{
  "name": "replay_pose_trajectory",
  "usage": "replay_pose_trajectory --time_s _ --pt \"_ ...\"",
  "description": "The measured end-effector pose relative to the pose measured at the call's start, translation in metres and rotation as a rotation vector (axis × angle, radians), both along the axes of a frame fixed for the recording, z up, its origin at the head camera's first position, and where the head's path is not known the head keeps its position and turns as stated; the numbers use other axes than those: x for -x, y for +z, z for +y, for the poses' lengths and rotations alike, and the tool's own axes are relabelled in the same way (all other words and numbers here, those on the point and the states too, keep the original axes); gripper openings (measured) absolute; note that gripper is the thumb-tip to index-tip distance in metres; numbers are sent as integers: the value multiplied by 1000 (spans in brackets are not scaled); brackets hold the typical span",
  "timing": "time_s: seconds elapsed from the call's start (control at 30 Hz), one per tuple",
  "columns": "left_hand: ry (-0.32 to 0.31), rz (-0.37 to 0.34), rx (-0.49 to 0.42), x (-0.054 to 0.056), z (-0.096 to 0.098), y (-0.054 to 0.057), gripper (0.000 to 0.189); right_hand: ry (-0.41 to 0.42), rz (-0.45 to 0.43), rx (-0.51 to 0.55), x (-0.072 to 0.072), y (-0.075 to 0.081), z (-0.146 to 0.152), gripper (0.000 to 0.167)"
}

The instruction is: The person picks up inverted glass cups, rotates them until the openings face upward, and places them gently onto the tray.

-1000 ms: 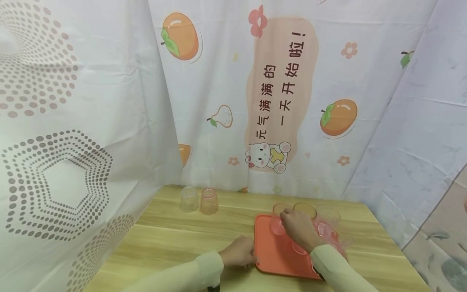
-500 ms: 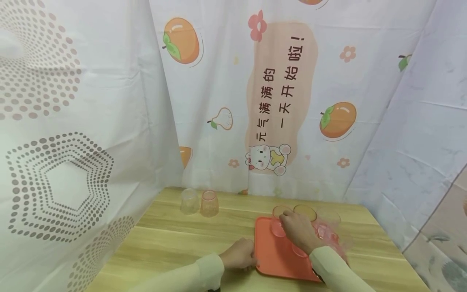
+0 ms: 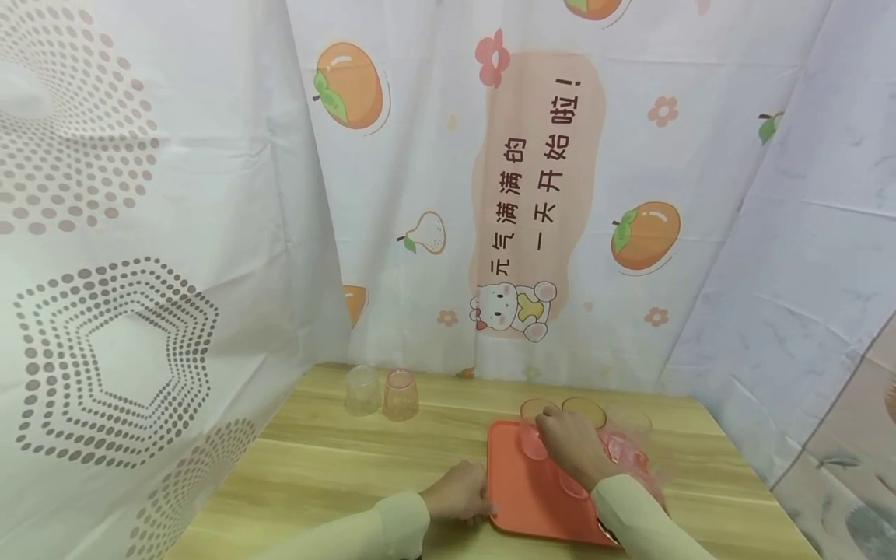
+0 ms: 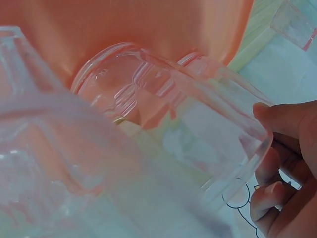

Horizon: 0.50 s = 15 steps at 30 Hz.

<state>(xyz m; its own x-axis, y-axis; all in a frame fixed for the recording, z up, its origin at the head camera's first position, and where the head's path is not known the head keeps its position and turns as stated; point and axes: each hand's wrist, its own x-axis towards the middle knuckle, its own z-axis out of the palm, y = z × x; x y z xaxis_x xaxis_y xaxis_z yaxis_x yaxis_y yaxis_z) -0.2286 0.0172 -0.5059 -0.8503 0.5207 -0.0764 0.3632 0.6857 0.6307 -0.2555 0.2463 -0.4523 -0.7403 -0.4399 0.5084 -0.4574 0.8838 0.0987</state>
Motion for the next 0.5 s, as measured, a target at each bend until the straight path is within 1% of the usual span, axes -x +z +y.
replay_pose_trajectory --time_s 0.17,0.27,0.37,0.5 --pt "-11 7 6 -1 -1 -1 34 -15 -38 5 -2 -1 -1 24" --pt "-7 15 20 -1 0 -1 35 -17 -43 14 -2 -2 -1 20" --pt "2 20 37 -2 0 -1 35 -4 -20 28 -3 -4 -1 19" --pt "15 29 54 -2 1 0 35 44 52 57 -4 -4 -5 25"
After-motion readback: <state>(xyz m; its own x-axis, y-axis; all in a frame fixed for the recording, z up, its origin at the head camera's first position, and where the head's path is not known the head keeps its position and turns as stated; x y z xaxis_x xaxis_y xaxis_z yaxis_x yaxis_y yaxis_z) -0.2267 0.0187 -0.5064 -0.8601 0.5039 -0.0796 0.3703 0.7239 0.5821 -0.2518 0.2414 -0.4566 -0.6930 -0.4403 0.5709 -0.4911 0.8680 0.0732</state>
